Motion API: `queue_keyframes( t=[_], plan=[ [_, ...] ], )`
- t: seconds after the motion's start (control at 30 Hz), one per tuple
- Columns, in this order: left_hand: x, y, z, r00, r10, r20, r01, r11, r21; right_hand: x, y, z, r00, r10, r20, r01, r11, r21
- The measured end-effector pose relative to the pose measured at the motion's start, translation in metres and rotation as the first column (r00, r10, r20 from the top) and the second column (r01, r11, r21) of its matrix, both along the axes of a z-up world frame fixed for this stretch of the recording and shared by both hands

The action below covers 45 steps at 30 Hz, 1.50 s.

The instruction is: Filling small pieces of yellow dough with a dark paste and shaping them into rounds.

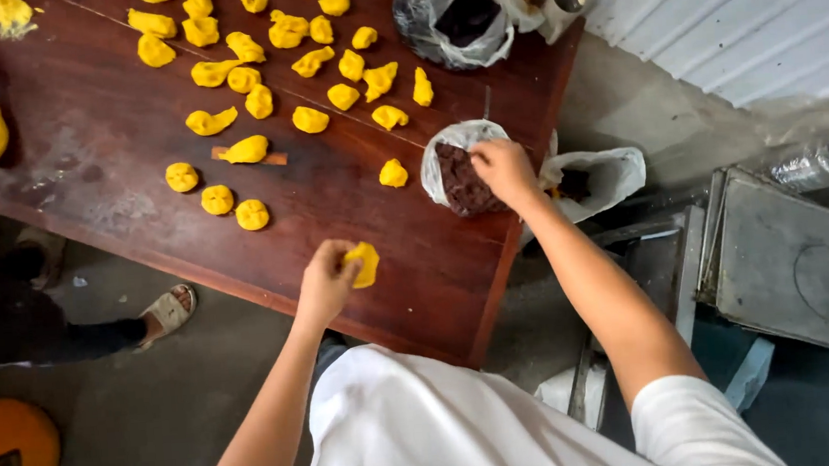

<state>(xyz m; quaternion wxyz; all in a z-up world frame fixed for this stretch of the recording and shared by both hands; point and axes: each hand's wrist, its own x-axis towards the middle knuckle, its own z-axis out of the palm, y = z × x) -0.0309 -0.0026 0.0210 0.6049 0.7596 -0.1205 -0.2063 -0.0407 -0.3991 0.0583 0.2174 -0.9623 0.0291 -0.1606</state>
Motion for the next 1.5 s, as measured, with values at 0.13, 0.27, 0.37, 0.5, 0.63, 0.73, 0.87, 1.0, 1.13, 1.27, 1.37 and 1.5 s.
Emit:
queue_keyframes(
  t=[0.13, 0.27, 0.37, 0.5, 0.63, 0.73, 0.87, 1.0, 1.13, 1.27, 1.37, 1.5],
  plan=[
    [-0.015, -0.031, 0.042, 0.941, -0.015, -0.337, -0.128, 0.908, -0.398, -0.035, 0.005, 0.022, 0.994, -0.084, -0.073, 0.109, 0.592, 0.798],
    [-0.021, -0.068, 0.052, 0.87, -0.023, -0.493, -0.243, 0.85, -0.468, -0.079, 0.089, 0.064, 0.993, -0.082, -0.08, 0.098, 0.236, 0.967],
    [-0.021, -0.089, 0.063, 0.845, -0.134, -0.517, -0.204, 0.814, -0.544, -0.096, 0.134, 0.061, 0.994, -0.1, 0.041, 0.032, 0.634, 0.773],
    [-0.019, -0.091, 0.055, 0.902, -0.295, -0.315, 0.039, 0.782, -0.622, -0.094, 0.156, 0.064, 0.977, -0.203, -0.07, 0.188, 0.65, 0.736],
    [-0.022, -0.094, 0.043, 0.884, -0.342, -0.32, 0.102, 0.806, -0.583, -0.113, 0.149, 0.044, 0.979, -0.068, -0.191, 0.202, 0.22, 0.955],
    [-0.024, -0.099, 0.016, 0.921, -0.3, -0.249, 0.135, 0.845, -0.517, -0.122, 0.165, 0.069, 0.956, -0.219, -0.197, 0.29, 0.815, 0.501],
    [-0.023, -0.094, 0.032, 0.873, -0.342, -0.347, 0.126, 0.847, -0.517, -0.126, 0.176, 0.095, 1.0, 0.0, 0.005, -0.002, 0.942, 0.335],
    [-0.023, -0.068, 0.071, 0.831, -0.555, -0.038, 0.504, 0.779, -0.372, -0.143, 0.16, 0.068, 0.995, -0.08, 0.051, 0.048, 0.889, 0.456],
    [-0.028, -0.064, 0.096, 0.758, -0.352, 0.549, 0.51, 0.844, -0.163, -0.149, 0.154, 0.041, 0.988, -0.004, 0.156, -0.125, 0.583, 0.803],
    [-0.05, -0.061, 0.057, 0.901, -0.238, 0.364, 0.262, 0.965, -0.018, -0.148, 0.175, 0.031, 0.993, -0.014, 0.121, -0.048, 0.87, 0.491],
    [-0.052, -0.057, 0.012, 0.864, -0.252, 0.436, 0.173, 0.961, 0.214, -0.143, 0.185, -0.013, 1.0, 0.008, 0.001, -0.007, 0.847, 0.531],
    [-0.053, -0.04, 0.012, 0.721, -0.311, 0.619, 0.366, 0.93, 0.041, -0.143, 0.181, -0.054, 0.992, 0.052, -0.112, 0.015, 0.849, 0.529]
  ],
)
